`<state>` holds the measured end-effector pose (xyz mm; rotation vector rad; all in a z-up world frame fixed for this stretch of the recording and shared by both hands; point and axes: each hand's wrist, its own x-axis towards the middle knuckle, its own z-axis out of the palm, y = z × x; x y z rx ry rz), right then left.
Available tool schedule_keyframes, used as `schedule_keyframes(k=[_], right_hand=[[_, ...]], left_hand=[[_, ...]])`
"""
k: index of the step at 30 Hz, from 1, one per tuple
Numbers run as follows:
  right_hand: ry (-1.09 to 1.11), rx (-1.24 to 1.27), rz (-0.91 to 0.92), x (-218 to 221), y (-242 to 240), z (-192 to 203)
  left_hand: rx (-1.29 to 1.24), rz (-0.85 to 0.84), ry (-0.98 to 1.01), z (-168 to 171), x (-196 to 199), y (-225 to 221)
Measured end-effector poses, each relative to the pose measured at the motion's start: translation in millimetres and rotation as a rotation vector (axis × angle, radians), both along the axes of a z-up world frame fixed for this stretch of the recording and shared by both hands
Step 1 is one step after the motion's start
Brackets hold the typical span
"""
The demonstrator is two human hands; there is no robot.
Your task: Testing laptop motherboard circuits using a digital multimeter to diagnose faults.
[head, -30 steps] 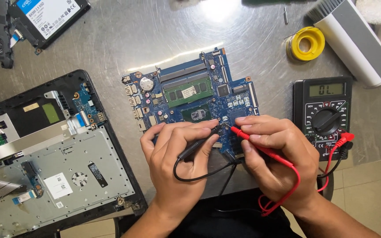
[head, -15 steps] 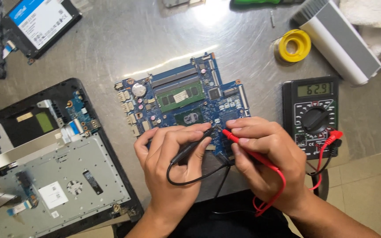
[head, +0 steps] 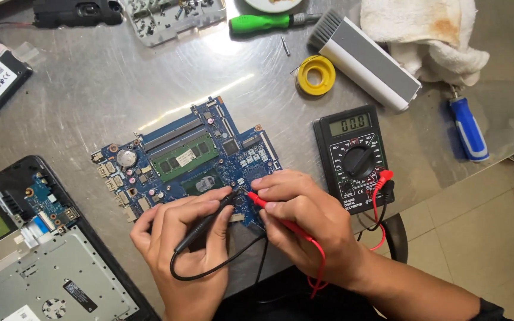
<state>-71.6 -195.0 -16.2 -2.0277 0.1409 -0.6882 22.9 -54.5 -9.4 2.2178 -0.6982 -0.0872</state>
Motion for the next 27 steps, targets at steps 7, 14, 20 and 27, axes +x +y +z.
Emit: schedule_keyframes(k=[7, 14, 20, 27], right_hand=[[-0.002, -0.007, 0.006, 0.3, -0.2, -0.3], [-0.001, -0.009, 0.012, 0.9, -0.5, 1.5], [0.004, -0.016, 0.007, -1.1, -0.2, -1.5], [0.006, -0.010, 0.007, -0.6, -0.3, -0.2]], left_hand=[[0.003, 0.012, 0.011, 0.5, -0.2, -0.5], [-0.006, 0.005, 0.011, 1.0, -0.3, -0.7], [-0.005, 0.006, -0.001, -1.5, -0.3, 0.3], [-0.009, 0.005, 0.000, -0.5, -0.6, 0.2]])
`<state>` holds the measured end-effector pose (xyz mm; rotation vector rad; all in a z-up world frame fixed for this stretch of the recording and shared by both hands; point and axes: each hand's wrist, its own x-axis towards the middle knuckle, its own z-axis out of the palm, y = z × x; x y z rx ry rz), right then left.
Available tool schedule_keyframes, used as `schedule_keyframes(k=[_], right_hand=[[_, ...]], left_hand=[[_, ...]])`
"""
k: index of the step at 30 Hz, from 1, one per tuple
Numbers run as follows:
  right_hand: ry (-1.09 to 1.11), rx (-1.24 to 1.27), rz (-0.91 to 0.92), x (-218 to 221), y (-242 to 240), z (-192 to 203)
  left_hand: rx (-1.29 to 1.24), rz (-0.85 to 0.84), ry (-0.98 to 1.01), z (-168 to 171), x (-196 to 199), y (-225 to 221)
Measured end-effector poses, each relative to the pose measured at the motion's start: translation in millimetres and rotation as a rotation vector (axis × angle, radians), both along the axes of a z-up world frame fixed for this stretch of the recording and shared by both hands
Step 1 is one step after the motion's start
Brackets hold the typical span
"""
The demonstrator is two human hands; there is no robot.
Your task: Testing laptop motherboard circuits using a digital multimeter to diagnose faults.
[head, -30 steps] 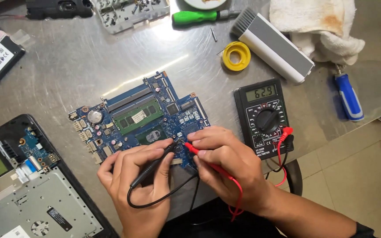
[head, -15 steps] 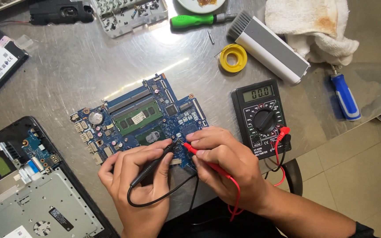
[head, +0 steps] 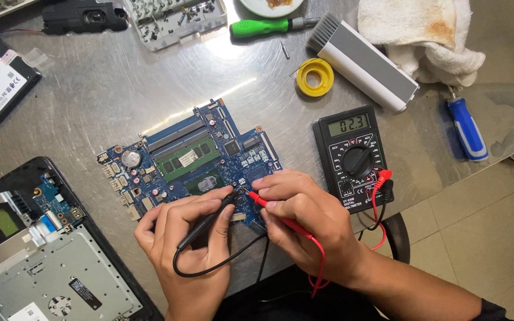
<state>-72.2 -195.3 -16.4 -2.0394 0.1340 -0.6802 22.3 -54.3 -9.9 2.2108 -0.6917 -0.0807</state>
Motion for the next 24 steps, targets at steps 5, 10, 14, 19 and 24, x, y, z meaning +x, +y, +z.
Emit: schedule_keyframes(k=[5, 10, 14, 19, 24], right_hand=[[0.001, 0.012, 0.000, 0.1, 0.0, 0.0], [0.003, -0.007, -0.001, 0.2, -0.5, 0.1], [-0.013, -0.002, -0.001, 0.7, -0.2, -0.2], [-0.002, -0.002, 0.000, 0.2, -0.3, 0.7], [-0.008, -0.006, -0.001, 1.5, -0.3, 2.0]], left_hand=[[-0.001, 0.002, -0.001, -0.2, 0.3, -0.5], [0.001, 0.001, -0.008, -0.9, 0.2, 0.2], [0.005, 0.000, -0.003, -0.3, 0.3, 0.0], [-0.001, -0.001, -0.016, -2.6, 0.3, 0.3], [-0.003, 0.000, -0.013, -2.2, 0.7, 0.3]])
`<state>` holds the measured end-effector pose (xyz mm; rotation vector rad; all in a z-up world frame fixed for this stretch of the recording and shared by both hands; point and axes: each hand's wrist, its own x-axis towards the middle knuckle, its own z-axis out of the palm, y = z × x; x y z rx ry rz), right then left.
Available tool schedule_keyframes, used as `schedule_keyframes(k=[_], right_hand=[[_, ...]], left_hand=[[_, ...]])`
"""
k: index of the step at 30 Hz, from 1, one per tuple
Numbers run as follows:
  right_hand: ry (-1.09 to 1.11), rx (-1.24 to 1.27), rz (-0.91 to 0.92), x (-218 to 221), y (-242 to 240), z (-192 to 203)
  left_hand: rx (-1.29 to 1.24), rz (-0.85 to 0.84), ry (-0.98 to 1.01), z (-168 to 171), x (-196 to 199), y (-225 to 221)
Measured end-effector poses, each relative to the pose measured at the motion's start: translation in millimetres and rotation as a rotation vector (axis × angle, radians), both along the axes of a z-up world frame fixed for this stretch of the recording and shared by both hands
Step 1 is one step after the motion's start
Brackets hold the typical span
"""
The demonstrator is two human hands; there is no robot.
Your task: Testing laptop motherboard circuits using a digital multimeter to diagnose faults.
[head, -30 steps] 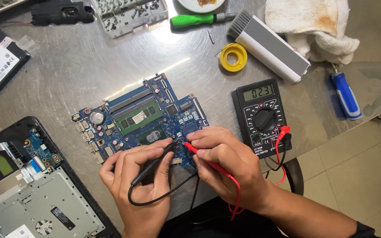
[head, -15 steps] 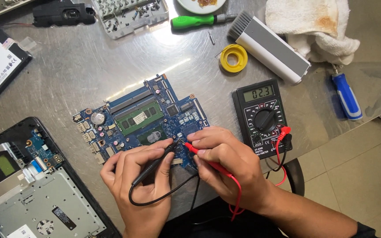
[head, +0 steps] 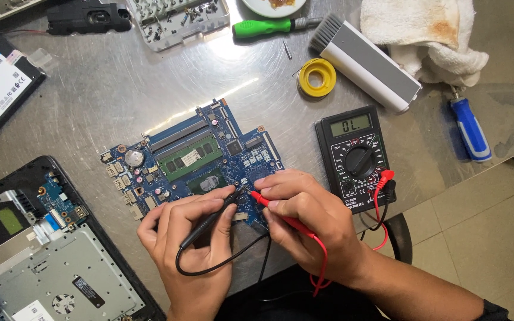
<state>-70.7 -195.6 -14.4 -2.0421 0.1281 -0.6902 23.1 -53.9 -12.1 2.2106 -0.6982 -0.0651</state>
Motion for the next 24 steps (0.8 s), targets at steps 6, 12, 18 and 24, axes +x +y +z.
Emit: schedule_keyframes(k=[6, 12, 18, 24], right_hand=[[0.013, -0.011, -0.003, 0.4, -0.2, 0.8], [0.002, -0.013, -0.008, 0.6, 1.3, -0.1], [0.017, -0.005, -0.013, -0.3, 1.1, -0.2], [0.015, 0.006, -0.010, -0.5, 1.2, -1.3]], left_hand=[[0.000, -0.006, -0.004, 0.2, 0.3, -0.1], [-0.013, -0.019, 0.001, 2.3, 1.4, 0.0], [-0.023, -0.012, -0.003, 1.6, 1.4, -0.6], [-0.013, -0.013, 0.004, 0.4, 1.4, 0.3]])
